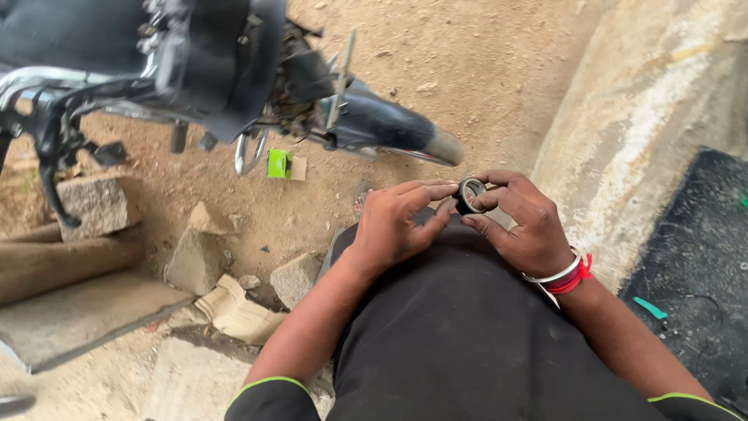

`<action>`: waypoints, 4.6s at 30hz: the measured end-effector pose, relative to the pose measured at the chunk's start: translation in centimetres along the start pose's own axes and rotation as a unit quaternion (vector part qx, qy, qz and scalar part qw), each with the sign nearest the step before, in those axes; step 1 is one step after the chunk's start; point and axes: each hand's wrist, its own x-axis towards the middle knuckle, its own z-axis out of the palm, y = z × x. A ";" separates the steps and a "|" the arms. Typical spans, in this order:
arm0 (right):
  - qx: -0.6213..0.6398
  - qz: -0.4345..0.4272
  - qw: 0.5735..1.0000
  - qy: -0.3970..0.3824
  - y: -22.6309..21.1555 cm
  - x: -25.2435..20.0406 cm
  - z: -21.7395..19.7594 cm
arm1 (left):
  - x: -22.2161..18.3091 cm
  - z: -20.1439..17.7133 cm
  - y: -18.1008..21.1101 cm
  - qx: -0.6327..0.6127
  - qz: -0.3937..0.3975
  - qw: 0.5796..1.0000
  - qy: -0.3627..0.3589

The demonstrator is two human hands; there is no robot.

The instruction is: The person works on the wiring and electrical components behind the headlight of a motorcycle, using a small tool to manipulate wires and applying electrical tape to connections.

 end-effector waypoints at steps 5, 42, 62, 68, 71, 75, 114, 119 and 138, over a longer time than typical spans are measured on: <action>-0.024 -0.017 0.999 -0.019 -2.3 0.9 4.6 | -3.2 -3.4 -2.8 0.089 0.019 0.996 0.021; 0.523 0.396 0.753 -0.057 1.5 -0.1 19.7 | -13.6 -0.3 -25.8 -0.561 -0.553 0.616 0.003; 0.310 0.211 0.922 -0.096 11.6 -3.2 10.1 | -5.2 11.0 -16.4 -0.523 -0.511 0.680 -0.057; 0.294 0.216 0.929 -0.057 15.3 -3.8 7.2 | -0.1 14.5 -13.6 -0.498 -0.437 0.749 0.021; 0.370 0.314 0.874 -0.033 17.4 -4.4 6.2 | 2.4 15.8 -12.0 -0.327 -0.268 0.906 -0.006; 0.443 0.297 0.845 -0.043 22.0 -4.4 3.3 | 5.0 19.9 -11.8 -0.196 -0.182 0.963 -0.022; 0.121 -0.058 0.837 -0.530 5.5 14.6 14.1 | 1.1 -8.4 -7.0 0.197 -0.201 0.938 -0.203; -0.039 0.003 0.892 -0.451 3.5 17.4 17.9 | -2.5 -14.0 -12.8 0.126 -0.120 0.970 -0.170; 0.513 0.388 0.765 -0.025 3.0 21.7 27.4 | -4.5 -14.8 -25.2 0.107 -0.132 0.974 0.148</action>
